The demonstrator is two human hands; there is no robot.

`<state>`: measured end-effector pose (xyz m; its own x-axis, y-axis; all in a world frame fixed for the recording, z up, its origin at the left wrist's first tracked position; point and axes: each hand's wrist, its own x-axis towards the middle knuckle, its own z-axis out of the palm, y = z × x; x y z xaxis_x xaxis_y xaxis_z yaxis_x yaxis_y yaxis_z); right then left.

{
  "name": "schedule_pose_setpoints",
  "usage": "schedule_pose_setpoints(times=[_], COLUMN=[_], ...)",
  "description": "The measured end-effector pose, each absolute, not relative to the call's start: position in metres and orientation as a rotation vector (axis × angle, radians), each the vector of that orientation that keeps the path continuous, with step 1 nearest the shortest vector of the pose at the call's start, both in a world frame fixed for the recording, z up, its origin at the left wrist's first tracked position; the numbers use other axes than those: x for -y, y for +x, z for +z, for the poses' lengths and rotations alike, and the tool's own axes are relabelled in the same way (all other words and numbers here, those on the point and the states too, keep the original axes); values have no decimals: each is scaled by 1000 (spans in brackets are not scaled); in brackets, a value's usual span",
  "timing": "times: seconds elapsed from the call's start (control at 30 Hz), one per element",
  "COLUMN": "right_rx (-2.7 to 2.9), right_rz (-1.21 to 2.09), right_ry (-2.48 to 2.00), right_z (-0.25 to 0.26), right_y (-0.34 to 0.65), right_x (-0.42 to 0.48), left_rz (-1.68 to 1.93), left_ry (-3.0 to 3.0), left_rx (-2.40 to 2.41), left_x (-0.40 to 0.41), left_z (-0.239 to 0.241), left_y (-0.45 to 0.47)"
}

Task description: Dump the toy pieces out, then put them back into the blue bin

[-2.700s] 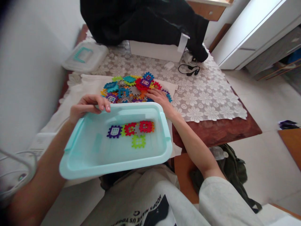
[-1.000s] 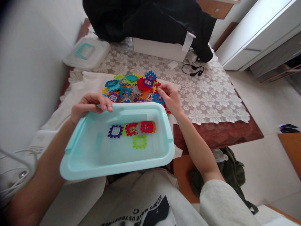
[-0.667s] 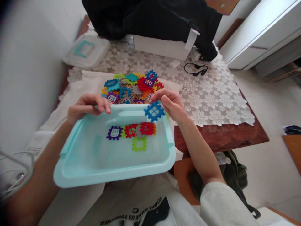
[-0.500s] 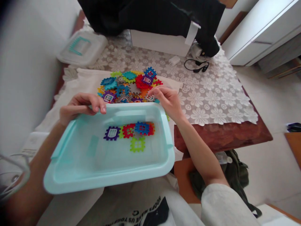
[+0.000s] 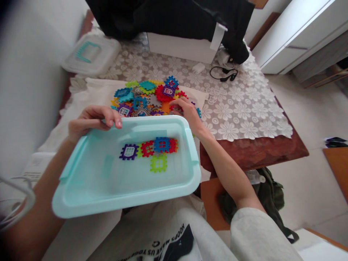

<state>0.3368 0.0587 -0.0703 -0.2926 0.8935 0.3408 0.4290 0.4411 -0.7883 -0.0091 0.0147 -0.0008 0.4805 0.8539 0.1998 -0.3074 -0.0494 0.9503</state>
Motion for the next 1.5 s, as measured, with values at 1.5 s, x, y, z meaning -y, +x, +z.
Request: schedule_pose_setpoints(times=[1.5], right_rx=[2178], right_rz=[786], right_ry=[-1121], right_z=[-77], right_y=[346], right_x=[-73], left_rz=[1034], left_ry=[1318], left_rx=[-574], left_x=[-15], left_z=[-3], left_y=[-6])
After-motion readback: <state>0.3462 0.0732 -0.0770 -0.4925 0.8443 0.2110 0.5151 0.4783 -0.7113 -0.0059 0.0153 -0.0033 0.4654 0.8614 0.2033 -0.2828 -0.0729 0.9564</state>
